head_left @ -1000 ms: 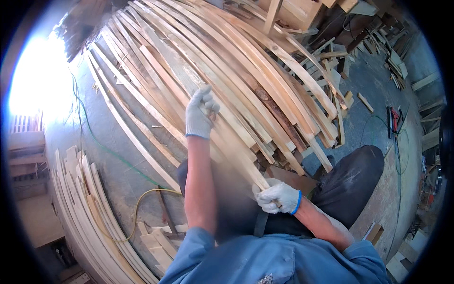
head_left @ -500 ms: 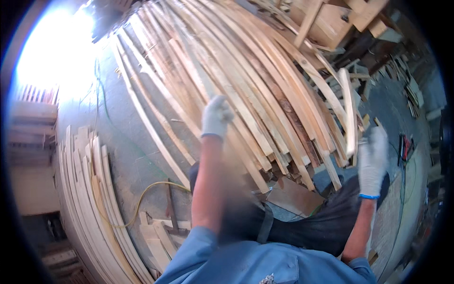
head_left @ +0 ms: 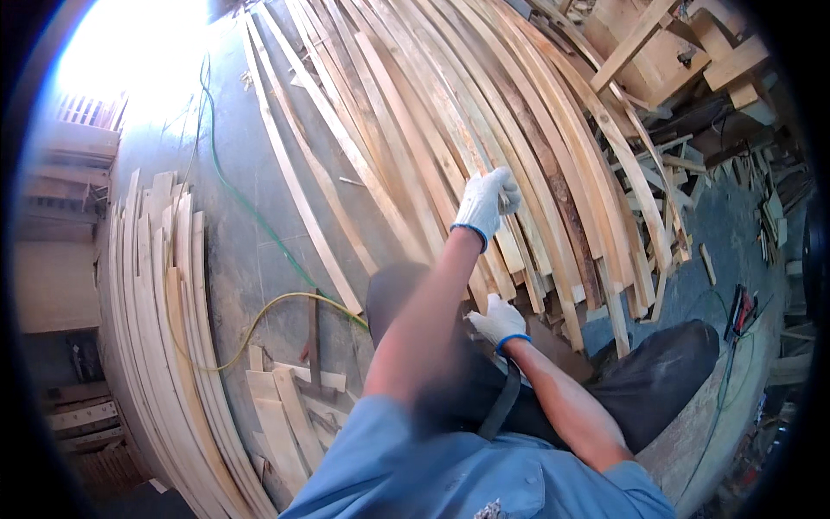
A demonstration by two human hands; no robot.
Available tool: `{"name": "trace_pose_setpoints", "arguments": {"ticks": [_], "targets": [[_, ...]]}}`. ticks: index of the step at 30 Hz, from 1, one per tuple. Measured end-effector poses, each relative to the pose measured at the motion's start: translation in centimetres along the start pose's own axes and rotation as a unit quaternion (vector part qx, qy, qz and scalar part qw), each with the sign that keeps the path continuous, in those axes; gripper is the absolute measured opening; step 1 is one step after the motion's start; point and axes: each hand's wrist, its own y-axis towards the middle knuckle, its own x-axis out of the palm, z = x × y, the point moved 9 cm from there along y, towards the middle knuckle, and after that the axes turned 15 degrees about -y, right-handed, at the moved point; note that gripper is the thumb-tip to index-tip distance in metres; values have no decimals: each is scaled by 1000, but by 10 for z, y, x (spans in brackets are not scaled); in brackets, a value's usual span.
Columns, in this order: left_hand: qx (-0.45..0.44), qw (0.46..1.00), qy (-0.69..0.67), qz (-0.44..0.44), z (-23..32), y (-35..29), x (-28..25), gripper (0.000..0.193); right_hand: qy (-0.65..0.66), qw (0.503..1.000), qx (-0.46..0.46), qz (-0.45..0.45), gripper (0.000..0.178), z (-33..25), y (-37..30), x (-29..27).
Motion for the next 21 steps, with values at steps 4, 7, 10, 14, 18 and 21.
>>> {"name": "trace_pose_setpoints", "arguments": {"ticks": [4,7,10,14,18,21], "targets": [[52,996,31,-62,25,1,-25,28,13,999,37,-38,67,-8,10,3],[57,998,25,-11,53,-11,-30,28,28,995,81,-50,71,6,19,12],[79,993,-79,-23,94,-27,-45,32,55,992,96,-54,75,9,19,17],[117,989,-74,49,133,-45,-84,29,56,995,60,-63,71,19,30,19],[160,979,-17,128,142,-54,-111,23,65,996,-44,-53,60,-1,23,0],[188,977,72,76,133,-33,-113,16,169,980,-88,-55,47,-16,19,-26]]}}
